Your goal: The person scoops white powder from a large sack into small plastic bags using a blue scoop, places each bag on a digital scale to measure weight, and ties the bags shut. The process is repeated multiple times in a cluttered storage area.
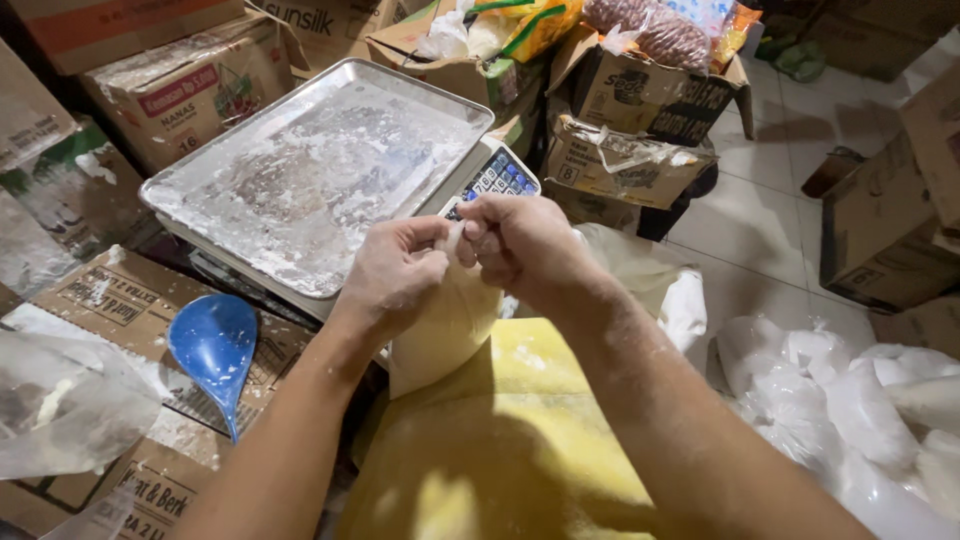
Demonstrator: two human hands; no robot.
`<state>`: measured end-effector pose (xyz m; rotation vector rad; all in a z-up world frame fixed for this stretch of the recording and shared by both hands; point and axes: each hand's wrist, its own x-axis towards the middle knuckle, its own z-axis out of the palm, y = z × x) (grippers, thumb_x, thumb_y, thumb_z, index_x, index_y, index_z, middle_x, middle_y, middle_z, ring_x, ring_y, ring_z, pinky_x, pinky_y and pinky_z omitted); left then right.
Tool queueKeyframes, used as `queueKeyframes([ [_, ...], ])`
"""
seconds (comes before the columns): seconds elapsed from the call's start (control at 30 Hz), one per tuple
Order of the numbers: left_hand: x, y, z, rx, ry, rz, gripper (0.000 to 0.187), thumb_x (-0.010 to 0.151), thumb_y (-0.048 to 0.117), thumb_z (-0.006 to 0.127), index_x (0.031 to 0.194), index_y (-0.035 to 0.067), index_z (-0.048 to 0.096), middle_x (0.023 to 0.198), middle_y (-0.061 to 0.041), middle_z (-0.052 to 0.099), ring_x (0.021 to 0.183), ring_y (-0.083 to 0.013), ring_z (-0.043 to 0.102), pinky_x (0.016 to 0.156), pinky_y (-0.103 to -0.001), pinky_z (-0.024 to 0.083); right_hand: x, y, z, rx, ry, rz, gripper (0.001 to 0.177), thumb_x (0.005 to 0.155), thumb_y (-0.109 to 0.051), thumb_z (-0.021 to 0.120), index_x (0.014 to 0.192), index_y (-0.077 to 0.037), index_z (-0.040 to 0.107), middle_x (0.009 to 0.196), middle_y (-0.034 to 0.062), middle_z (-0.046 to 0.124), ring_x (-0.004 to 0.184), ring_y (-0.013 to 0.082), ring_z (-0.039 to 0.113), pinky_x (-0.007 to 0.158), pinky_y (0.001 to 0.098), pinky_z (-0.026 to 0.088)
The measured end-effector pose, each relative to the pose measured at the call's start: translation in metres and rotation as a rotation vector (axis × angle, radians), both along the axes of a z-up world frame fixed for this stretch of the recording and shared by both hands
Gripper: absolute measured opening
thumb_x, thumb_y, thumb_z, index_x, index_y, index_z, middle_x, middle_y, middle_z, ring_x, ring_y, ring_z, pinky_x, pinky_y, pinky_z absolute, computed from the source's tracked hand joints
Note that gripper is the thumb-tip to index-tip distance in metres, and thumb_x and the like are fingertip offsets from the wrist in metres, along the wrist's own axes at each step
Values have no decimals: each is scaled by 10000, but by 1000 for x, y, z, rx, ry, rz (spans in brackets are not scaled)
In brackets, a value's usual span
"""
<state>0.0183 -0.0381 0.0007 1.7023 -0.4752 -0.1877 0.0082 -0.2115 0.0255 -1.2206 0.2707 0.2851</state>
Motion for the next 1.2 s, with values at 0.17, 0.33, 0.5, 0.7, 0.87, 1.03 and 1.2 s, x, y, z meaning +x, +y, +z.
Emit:
queueKeyframes([
  [0.17,-10,2,20,155,-122,-5,218,942,203,594,931,59,757,802,-53,759,771,-138,716,734,-285,549,0,-18,7,-25,-72,151,336,967,-205,606,651,-100,560,547,-13,476,410,79,326,392,265,238],
  [0.33,-18,3,29,443,-341,90,254,978,267,596,990,42,713,836,-168,714,796,-306,692,751,-428,550,-17,-22,12,-272,-299,215,297,998,-221,607,731,-94,594,612,-29,462,499,67,368,461,244,307],
  [0.5,-14,6,20,529,-615,180,217,975,245,581,1010,123,758,1018,-94,730,1098,-318,598,938,-558,424,-22,-16,8,-652,-542,249,226,949,-288,674,967,-78,593,833,24,595,735,136,554,641,299,483],
  [0.7,-24,-11,6,360,-629,289,246,957,237,564,1048,123,762,1055,-86,742,1195,-345,448,1012,-558,316,-21,26,-23,-1171,-863,17,162,956,-233,683,1010,-84,656,1038,104,667,927,292,697,798,437,571],
  [0.87,-43,-13,13,199,-533,314,231,994,217,530,1005,113,736,920,-116,698,1146,-319,466,1002,-511,329,-28,31,-25,-1248,-744,-59,249,840,-250,664,1056,-127,648,947,109,720,921,334,698,762,464,545],
  [1.03,-64,-28,29,82,-592,261,198,987,164,511,914,77,674,884,-107,676,1055,-299,492,943,-478,376,-25,16,-31,-1082,-668,-141,271,908,-310,617,1100,-121,652,969,93,735,925,290,713,799,414,549],
  [1.2,-69,-38,40,30,-611,233,190,1006,151,503,898,47,620,917,-123,645,1037,-295,510,911,-430,439,-29,8,-31,-1063,-558,-237,292,861,-325,625,1082,-152,705,946,100,758,910,279,734,781,418,564],
])
